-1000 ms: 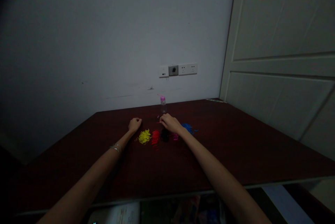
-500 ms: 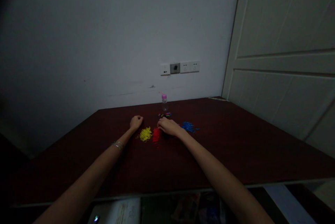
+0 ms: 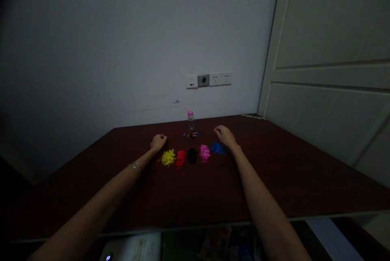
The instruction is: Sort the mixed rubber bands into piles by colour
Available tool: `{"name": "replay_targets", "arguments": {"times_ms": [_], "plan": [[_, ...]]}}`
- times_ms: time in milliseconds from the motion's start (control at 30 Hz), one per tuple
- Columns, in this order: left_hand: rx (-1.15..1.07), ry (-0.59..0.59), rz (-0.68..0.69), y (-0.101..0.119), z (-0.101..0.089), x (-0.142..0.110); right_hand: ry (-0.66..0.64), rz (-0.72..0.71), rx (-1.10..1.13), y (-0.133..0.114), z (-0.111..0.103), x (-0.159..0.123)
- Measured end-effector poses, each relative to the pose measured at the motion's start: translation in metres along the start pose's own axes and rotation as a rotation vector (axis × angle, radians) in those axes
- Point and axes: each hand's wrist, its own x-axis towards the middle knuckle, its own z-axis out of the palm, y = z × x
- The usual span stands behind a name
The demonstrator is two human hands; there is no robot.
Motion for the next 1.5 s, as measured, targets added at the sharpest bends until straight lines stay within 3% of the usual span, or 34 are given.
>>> {"name": "replay_targets", "arguments": {"times_ms": [133,233,367,500,800,1167,1500], "plan": [[0.053,-0.056,0.114,0.020,0.003,-0.002,0.062,0.169,0.039,0.045,0.004,-0.011],[0.089,-0.082,0.243,0.040,0.008,-0.003,0.118,0.264,0.073,0.063,0.008,-0.016],[0.097,-0.104,0.311,0.063,0.018,0.000,0.205,0.340,0.129,0.069,0.007,-0.016],[0.104,-0.151,0.304,0.074,0.026,0.005,0.211,0.349,0.153,0.066,0.004,-0.016],[0.011,-0.166,0.108,0.077,0.037,0.010,0.187,0.356,0.156,0.065,0.004,-0.017],[-0.058,-0.158,0.133,0.070,0.031,0.016,0.171,0.361,0.133,0.067,0.006,-0.017],[-0.073,-0.207,0.188,0.070,0.038,0.021,0.153,0.346,0.150,0.066,0.006,-0.017]]}}
